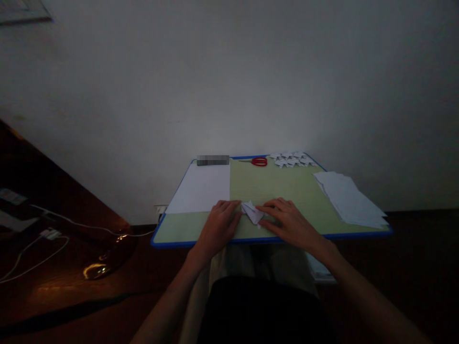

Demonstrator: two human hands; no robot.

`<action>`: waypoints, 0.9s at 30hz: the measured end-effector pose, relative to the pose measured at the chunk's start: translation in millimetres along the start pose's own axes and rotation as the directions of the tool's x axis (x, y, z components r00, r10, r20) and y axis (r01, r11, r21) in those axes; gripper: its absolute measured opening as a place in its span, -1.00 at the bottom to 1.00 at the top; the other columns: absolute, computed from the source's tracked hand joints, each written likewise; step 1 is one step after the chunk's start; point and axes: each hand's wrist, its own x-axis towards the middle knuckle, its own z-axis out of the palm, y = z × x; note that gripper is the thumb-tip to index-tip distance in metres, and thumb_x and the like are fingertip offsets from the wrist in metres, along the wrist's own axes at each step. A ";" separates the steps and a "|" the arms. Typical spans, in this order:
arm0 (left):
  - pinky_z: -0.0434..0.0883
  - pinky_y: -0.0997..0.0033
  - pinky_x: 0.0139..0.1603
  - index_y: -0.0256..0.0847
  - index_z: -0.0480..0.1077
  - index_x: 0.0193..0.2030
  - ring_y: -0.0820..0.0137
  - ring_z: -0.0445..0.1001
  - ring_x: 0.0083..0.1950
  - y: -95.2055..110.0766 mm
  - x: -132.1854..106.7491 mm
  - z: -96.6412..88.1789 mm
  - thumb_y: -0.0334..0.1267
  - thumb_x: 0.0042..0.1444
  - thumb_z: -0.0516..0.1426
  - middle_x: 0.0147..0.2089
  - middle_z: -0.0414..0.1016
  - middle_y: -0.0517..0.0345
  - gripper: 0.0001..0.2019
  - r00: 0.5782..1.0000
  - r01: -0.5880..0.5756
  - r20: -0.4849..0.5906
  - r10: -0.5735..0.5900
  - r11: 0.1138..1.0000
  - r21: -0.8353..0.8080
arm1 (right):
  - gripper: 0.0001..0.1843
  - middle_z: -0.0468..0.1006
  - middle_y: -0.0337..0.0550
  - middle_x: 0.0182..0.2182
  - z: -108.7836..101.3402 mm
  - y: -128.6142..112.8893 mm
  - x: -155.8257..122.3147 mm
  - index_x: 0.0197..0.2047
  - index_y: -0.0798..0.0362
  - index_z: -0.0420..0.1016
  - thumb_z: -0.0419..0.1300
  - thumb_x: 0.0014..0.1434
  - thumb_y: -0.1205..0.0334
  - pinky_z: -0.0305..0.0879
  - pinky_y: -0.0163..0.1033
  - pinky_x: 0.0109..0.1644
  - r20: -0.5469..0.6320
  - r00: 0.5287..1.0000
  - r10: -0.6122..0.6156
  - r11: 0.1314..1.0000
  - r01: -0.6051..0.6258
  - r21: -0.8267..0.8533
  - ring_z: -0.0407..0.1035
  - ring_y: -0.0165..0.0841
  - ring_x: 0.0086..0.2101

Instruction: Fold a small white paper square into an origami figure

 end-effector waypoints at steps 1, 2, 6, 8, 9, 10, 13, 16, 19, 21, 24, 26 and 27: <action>0.48 0.02 0.20 -0.24 0.44 0.22 0.12 0.52 0.15 0.4 0.1 -0.2 -0.33 0.40 0.14 0.12 0.61 -0.10 -0.71 1.000 -0.010 -0.010 0.010 1.000 0.005 | -0.58 0.61 0.05 0.00 0.1 -0.2 -0.4 0.26 -0.02 0.54 0.29 0.37 0.13 0.37 0.13 0.09 -0.007 1.000 0.014 1.000 -0.014 -0.006 0.45 -0.06 0.01; 0.47 0.01 0.19 -0.25 0.44 0.22 0.12 0.51 0.15 1.0 0.1 -0.7 -0.33 0.40 0.14 0.13 0.61 -0.10 -0.71 1.000 -0.018 -0.020 0.018 1.000 0.009 | -0.59 0.62 0.04 -0.03 -0.1 -0.5 -0.7 0.24 -0.01 0.55 0.29 0.37 0.13 0.38 0.12 0.07 -0.009 1.000 0.025 1.000 -0.025 -0.011 0.46 -0.06 -0.01; 0.46 0.00 0.10 -0.21 0.49 0.14 0.13 0.52 0.07 5.0 -0.9 -6.3 -0.36 0.40 0.12 0.06 0.64 -0.05 -0.77 0.996 -0.068 -0.051 0.068 0.998 0.007 | -0.69 0.61 0.01 -0.10 -3.0 -2.1 -1.9 0.17 -0.01 0.60 0.23 0.41 0.16 0.40 0.09 0.03 -0.025 0.999 0.040 0.999 -0.040 0.013 0.46 -0.10 -0.06; 0.43 0.01 0.07 -0.18 0.51 0.09 0.15 0.53 0.02 6.8 -1.0 -9.4 -0.36 0.41 0.11 0.02 0.66 -0.01 -0.79 0.995 -0.092 -0.042 0.092 0.996 -0.009 | -0.67 0.59 0.03 -0.03 -5.2 -2.2 -3.0 0.19 -0.02 0.59 0.23 0.39 0.23 0.40 0.10 0.08 -0.036 0.999 0.030 0.999 -0.028 0.044 0.45 -0.10 -0.02; 0.42 0.02 0.06 -0.17 0.51 0.09 0.16 0.53 0.01 7.4 -0.6 -10.4 -0.36 0.41 0.11 0.01 0.66 0.00 -0.79 0.995 -0.101 -0.024 0.101 0.995 -0.024 | -0.63 0.58 0.03 0.02 -6.2 -1.8 -3.6 0.21 -0.02 0.57 0.25 0.36 0.27 0.39 0.12 0.12 -0.035 0.999 0.019 0.998 -0.017 0.058 0.43 -0.10 0.02; 0.42 0.02 0.06 -0.16 0.51 0.11 0.17 0.53 0.02 7.7 0.0 -11.0 -0.36 0.41 0.11 0.03 0.66 0.00 -0.78 0.994 -0.108 -0.001 0.108 0.993 -0.042 | -0.58 0.56 0.04 0.08 -7.1 -1.1 -4.0 0.25 -0.03 0.55 0.26 0.33 0.31 0.37 0.14 0.17 -0.027 1.000 0.003 0.997 -0.001 0.071 0.41 -0.09 0.07; 0.43 0.01 0.12 -0.15 0.47 0.22 0.15 0.50 0.12 8.2 3.7 -10.7 -0.41 0.39 0.10 0.16 0.62 -0.02 -0.68 0.988 -0.122 0.088 0.128 0.990 -0.074 | -0.51 0.54 0.01 0.16 -7.5 2.3 -4.1 0.31 -0.07 0.49 0.24 0.33 0.34 0.34 0.18 0.26 0.015 0.998 -0.055 0.991 0.053 0.120 0.38 -0.11 0.14; 0.40 -0.04 0.19 -0.12 0.39 0.33 0.14 0.45 0.26 11.5 6.9 -11.2 -0.51 0.33 0.06 0.30 0.53 -0.03 -0.53 0.969 -0.134 0.199 0.146 0.989 -0.070 | -0.57 0.60 -0.02 0.08 -4.4 5.4 -3.2 0.30 -0.08 0.49 0.20 0.41 0.28 0.40 0.13 0.22 0.017 0.997 -0.079 0.984 0.075 0.159 0.43 -0.15 0.08; 0.35 -0.07 0.25 -0.09 0.39 0.33 0.15 0.44 0.31 18.4 7.1 -13.6 -0.58 0.26 0.07 0.34 0.51 0.00 -0.45 0.951 -0.125 0.273 0.143 0.989 -0.083 | -0.66 0.64 0.00 0.02 -1.1 4.5 -3.8 0.23 -0.02 0.55 0.16 0.45 0.26 0.46 0.10 0.17 -0.063 0.997 -0.046 0.984 0.056 0.168 0.47 -0.15 0.02; 0.35 -0.06 0.26 -0.08 0.39 0.33 0.14 0.44 0.30 23.8 6.3 -14.9 -0.54 0.25 0.12 0.33 0.51 0.01 -0.46 0.959 -0.095 0.257 0.121 0.989 -0.110 | -0.72 0.65 0.00 -0.03 -2.0 0.0 -4.3 0.14 0.00 0.60 0.14 0.46 0.26 0.49 0.08 0.13 -0.143 0.990 -0.016 0.983 0.042 0.176 0.51 -0.15 -0.02; 0.40 -0.01 0.20 -0.10 0.42 0.30 0.12 0.50 0.20 33.2 7.4 -15.7 -0.37 0.32 0.20 0.19 0.61 -0.02 -0.58 0.984 -0.060 0.154 0.091 0.979 -0.197 | -0.77 0.67 -0.03 -0.13 -11.2 -12.0 -3.2 0.05 -0.02 0.64 0.16 0.46 0.26 0.51 -0.01 0.03 -0.262 0.965 0.023 0.977 0.035 0.211 0.55 -0.19 -0.12; 0.45 0.11 0.12 -0.14 0.50 0.20 0.17 0.55 0.08 40.9 10.2 -16.5 -0.27 0.35 0.22 0.04 0.66 -0.01 -0.69 0.996 -0.046 0.065 0.068 0.953 -0.300 | -0.81 0.68 -0.08 -0.20 -21.4 -21.2 -0.7 -0.01 -0.02 0.64 0.18 0.45 0.25 0.50 -0.07 -0.02 -0.326 0.944 0.050 0.966 0.037 0.256 0.56 -0.22 -0.17; 0.47 0.20 0.06 -0.17 0.54 0.13 0.21 0.58 0.01 44.9 12.1 -17.4 -0.24 0.36 0.22 -0.02 0.67 0.01 -0.75 0.998 -0.037 0.028 0.051 0.930 -0.365 | -0.82 0.68 -0.09 -0.21 -27.0 -25.2 0.8 -0.02 -0.02 0.65 0.20 0.44 0.24 0.50 -0.10 -0.03 -0.342 0.938 0.062 0.956 0.042 0.290 0.56 -0.23 -0.18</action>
